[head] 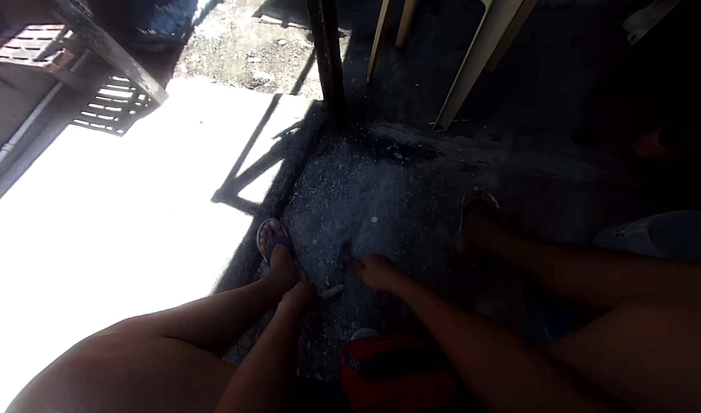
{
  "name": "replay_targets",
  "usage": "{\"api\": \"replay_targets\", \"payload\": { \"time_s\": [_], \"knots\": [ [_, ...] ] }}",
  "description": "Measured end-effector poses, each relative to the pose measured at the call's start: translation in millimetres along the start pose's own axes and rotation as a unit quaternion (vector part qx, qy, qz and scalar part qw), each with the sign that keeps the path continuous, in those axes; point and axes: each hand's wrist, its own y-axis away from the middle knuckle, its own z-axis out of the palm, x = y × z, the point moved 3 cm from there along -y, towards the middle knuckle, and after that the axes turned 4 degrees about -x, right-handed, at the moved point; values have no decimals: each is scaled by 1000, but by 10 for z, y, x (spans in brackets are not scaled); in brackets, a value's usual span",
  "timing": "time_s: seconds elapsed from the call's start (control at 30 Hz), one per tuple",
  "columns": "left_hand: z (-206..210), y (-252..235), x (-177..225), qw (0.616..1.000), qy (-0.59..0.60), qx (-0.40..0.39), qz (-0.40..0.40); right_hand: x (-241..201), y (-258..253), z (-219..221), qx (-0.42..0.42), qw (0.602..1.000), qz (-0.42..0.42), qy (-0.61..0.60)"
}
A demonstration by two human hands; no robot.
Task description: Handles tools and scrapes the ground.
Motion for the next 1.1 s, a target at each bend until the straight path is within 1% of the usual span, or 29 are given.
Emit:
{"api": "replay_targets", "payload": {
  "time_s": [0.03,0.07,0.1,0.13,0.2,0.23,0.27,0.33,0.4,0.43,0.53,0.6,0.7,0.83,1.0,1.1],
  "knots": [
    [4,7,3,1000,1,-1,1,-31,12,-4,42,999,0,-6],
    [19,12,2,1000,1,-3,1,-52,24,29,65,998,1,-9],
    [37,12,-1,1000,1,-5,1,-54,35,77,65,998,1,-3],
    [45,7,-7,1000,-1,-6,0,-44,45,120,40,999,-5,10],
    [20,2,-8,1000,-8,-4,1,-22,67,152,-38,999,-13,22],
    [-2,1,4,1000,-10,-4,4,-34,85,106,-64,998,-3,14],
    [-16,11,21,1000,-11,-9,5,-30,83,48,-69,998,8,2],
    [-54,71,45,999,-12,-33,-3,10,46,-89,-45,999,21,-20],
    [-78,113,20,998,-8,-63,-20,85,-14,-191,4,1000,20,-20],
    [-82,105,-18,998,10,-59,-20,116,-22,-222,30,999,25,-16],
    [-183,17,-108,995,99,9,8,152,20,-327,74,995,60,-20],
    [-184,-50,-83,991,128,43,22,217,22,-341,74,994,80,-21],
    [-112,-137,-33,989,126,70,19,267,-15,-328,62,994,84,-27],
    [-97,-201,-33,992,105,75,17,197,-13,-354,77,994,53,-62],
    [-104,-173,27,991,86,97,31,-165,167,-436,171,982,-62,-57],
    [-94,-169,51,992,76,96,27,-278,247,-482,215,969,-98,-74]
  ]
}}
